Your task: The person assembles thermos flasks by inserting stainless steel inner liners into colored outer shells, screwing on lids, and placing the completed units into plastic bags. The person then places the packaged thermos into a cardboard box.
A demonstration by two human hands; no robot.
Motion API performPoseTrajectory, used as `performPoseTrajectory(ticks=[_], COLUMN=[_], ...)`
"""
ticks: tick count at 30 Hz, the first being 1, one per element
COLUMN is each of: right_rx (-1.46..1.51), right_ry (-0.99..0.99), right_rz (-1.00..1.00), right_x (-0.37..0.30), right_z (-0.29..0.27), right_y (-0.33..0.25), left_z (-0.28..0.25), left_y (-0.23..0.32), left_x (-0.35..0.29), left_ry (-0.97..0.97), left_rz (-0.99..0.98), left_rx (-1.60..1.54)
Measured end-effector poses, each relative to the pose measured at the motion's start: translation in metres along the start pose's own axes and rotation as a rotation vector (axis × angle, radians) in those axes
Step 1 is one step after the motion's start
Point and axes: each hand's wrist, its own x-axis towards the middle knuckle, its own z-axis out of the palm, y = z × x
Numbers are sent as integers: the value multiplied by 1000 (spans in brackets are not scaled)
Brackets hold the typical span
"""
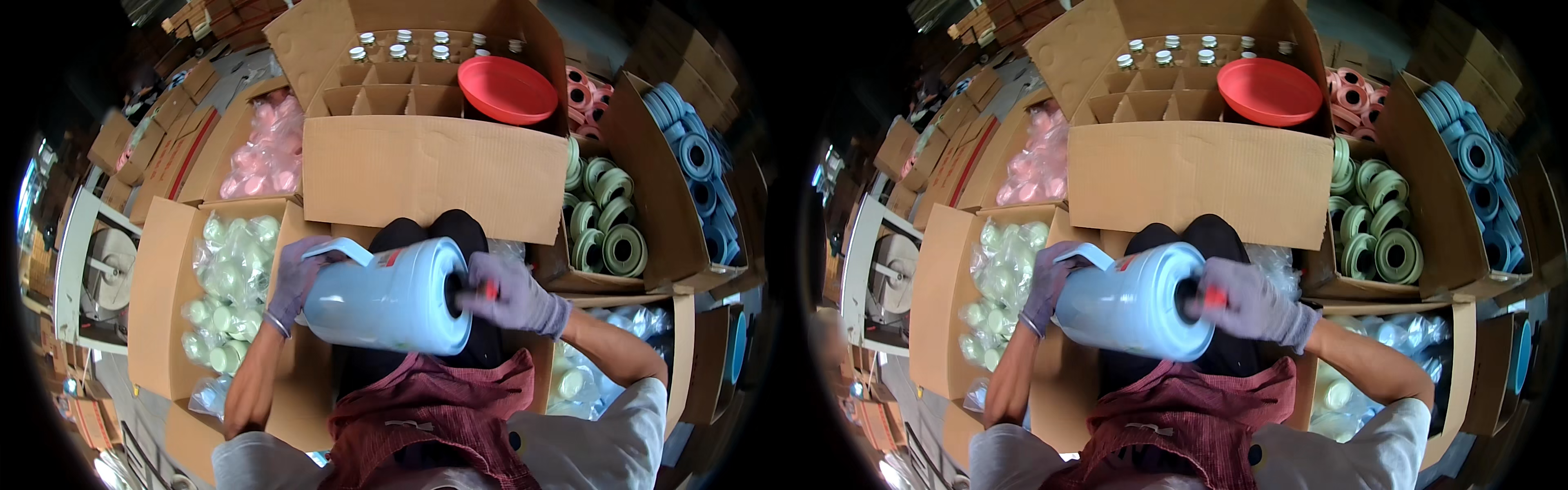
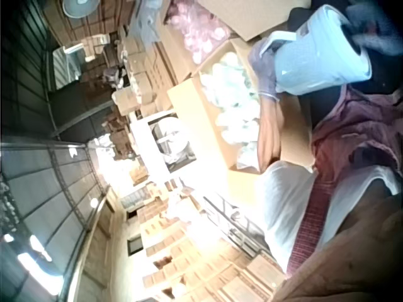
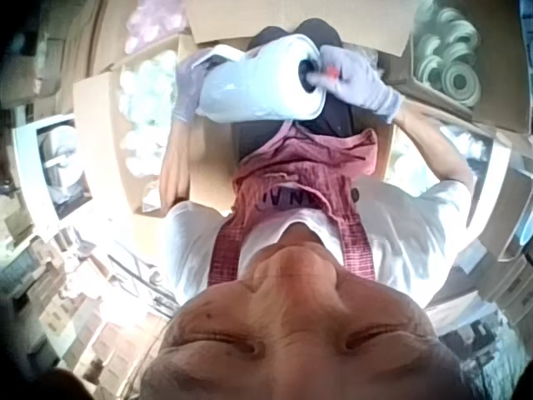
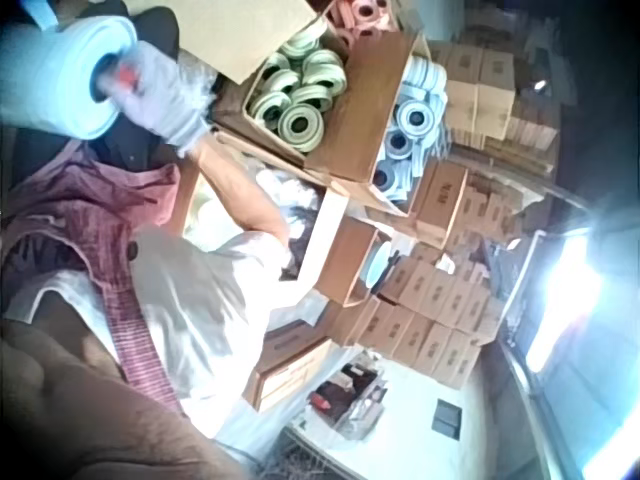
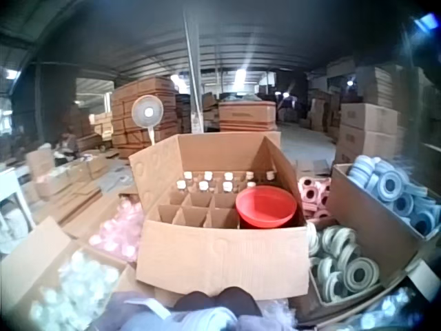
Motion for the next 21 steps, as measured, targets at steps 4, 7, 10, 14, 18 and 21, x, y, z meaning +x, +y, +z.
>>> performPoseTrajectory(ticks=[4, 7, 10, 14, 18, 21], right_rx=[880, 956, 741, -321, -1043, -1143], right_ry=[286, 396, 65, 392, 365, 250], right_rz=[995, 991, 831, 450, 381, 664], right_x=[-23, -34, -21, 34, 118, 151], right_z=[17, 32, -7, -93, -177, -197], right_y=[9, -9, -13, 61, 156, 231], left_z=[14, 15, 12, 21, 77, 107], left_y=[33, 39, 32, 51, 96, 75], left_x=[0, 23, 44, 55, 50, 35], left_ry=[198, 293, 313, 219, -450, -644], left_rz=[513, 695, 367, 450, 1066, 1117], left_rx=[456, 534, 317, 300, 567, 694])
